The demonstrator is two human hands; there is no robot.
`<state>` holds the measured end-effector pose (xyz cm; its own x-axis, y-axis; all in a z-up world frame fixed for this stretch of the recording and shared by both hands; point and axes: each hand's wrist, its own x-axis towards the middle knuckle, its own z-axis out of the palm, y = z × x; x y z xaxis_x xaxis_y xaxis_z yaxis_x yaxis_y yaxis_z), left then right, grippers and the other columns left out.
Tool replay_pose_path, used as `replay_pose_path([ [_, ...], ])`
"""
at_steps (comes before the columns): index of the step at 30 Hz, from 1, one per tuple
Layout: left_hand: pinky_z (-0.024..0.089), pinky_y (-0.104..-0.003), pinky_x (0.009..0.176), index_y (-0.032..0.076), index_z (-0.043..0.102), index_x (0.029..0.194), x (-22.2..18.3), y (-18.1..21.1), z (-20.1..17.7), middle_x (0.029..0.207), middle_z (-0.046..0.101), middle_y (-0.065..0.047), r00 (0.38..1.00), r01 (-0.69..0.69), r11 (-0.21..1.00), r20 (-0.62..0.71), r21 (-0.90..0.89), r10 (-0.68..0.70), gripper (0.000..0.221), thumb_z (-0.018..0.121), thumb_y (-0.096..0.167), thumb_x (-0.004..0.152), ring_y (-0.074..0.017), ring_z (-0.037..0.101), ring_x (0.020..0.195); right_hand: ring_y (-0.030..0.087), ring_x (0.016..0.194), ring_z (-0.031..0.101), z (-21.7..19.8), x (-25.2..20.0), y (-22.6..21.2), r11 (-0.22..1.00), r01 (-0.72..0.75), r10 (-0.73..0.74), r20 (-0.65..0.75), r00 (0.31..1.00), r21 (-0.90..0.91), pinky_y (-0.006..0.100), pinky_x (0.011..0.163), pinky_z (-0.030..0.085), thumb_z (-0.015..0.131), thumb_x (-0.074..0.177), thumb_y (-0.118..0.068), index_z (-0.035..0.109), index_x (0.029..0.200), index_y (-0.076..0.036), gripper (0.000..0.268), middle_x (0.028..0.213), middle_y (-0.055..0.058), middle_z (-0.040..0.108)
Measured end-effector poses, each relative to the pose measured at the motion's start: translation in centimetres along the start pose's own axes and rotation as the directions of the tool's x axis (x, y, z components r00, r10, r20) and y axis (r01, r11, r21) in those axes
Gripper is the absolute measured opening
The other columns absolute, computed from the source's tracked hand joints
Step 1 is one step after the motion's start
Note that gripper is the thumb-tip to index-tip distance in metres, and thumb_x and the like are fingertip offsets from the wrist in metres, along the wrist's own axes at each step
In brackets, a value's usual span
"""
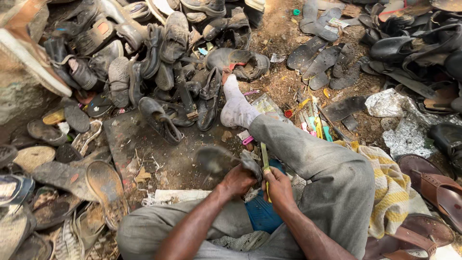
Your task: The person repairs shoes by hand using a knife to trim and prepare a shoe sole while sitting among many other shoes.
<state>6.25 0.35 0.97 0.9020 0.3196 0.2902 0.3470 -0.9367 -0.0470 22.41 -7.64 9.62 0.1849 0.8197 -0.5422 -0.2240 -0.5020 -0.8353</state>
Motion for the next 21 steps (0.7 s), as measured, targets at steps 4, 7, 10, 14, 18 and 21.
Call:
replay_pose_path([
  [4,0.059,-0.039,0.086,0.008,0.076,0.103,-2.9,-1.0,1.3,0.105,0.074,-0.014,0.743,0.670,0.695,0.261,-0.263,-0.617,0.021,0.058,0.000,0.098,-0.0261,0.072,0.092,0.014,0.041,0.048,-0.2,-0.5,-0.8,0.998,0.055,-0.055,0.018,0.998,0.013,0.030,0.038,0.038,0.053,0.101,-0.026,0.066,0.122,-0.005,0.032,0.063,0.004,0.057],
  [7,0.052,-0.048,0.088,0.006,0.077,0.096,-4.5,-3.3,0.1,0.099,0.076,-0.013,0.628,0.686,0.615,-0.109,-0.389,-0.770,0.021,0.075,0.024,0.084,-0.0267,0.069,0.094,0.014,0.042,0.048,0.6,-1.8,-1.9,0.999,0.032,-0.031,0.067,0.997,-0.016,0.031,0.038,0.038,0.054,0.101,-0.026,0.065,0.122,-0.002,0.033,0.064,0.005,0.057],
  [10,0.057,-0.041,0.076,0.004,0.074,0.098,-5.2,-4.6,0.2,0.099,0.072,-0.012,0.267,0.763,0.125,0.133,-0.634,-0.954,0.023,0.069,0.026,0.093,-0.0248,0.069,0.090,0.015,0.043,0.049,1.8,-4.0,-3.1,0.998,0.042,-0.035,0.142,0.989,-0.049,0.032,0.039,0.038,0.056,0.101,-0.024,0.065,0.121,0.001,0.033,0.065,0.006,0.057],
  [14,0.055,-0.043,0.071,0.001,0.072,0.092,-6.0,-6.3,3.3,0.092,0.072,-0.013,0.118,0.824,0.109,-0.020,-0.556,-0.993,0.033,0.075,0.034,0.091,-0.0263,0.067,0.081,0.016,0.043,0.048,1.4,-5.6,-3.4,0.982,0.032,0.005,0.199,0.980,-0.185,0.031,0.040,0.037,0.054,0.101,-0.023,0.067,0.121,-0.001,0.032,0.063,0.006,0.057],
  [18,0.054,-0.043,0.065,0.005,0.076,0.100,-8.4,-5.8,6.3,0.089,0.073,-0.013,0.203,0.624,0.150,-0.026,-0.767,-0.979,0.028,0.071,0.031,0.094,-0.0203,0.067,0.075,0.014,0.046,0.050,2.1,-2.1,0.0,0.978,0.006,0.045,0.238,0.970,-0.207,0.031,0.042,0.041,0.054,0.100,-0.020,0.069,0.126,-0.003,0.034,0.065,0.004,0.057],
  [21,0.058,-0.036,0.058,0.011,0.076,0.089,-8.3,-6.0,6.8,0.083,0.076,-0.006,0.130,0.561,0.087,-0.015,-0.823,-0.991,0.030,0.067,0.039,0.093,-0.0155,0.069,0.067,0.014,0.050,0.049,3.6,3.2,2.6,0.908,0.058,0.037,0.219,0.975,-0.414,0.033,0.045,0.039,0.056,0.103,-0.023,0.064,0.134,-0.005,0.037,0.066,0.004,0.056],
])
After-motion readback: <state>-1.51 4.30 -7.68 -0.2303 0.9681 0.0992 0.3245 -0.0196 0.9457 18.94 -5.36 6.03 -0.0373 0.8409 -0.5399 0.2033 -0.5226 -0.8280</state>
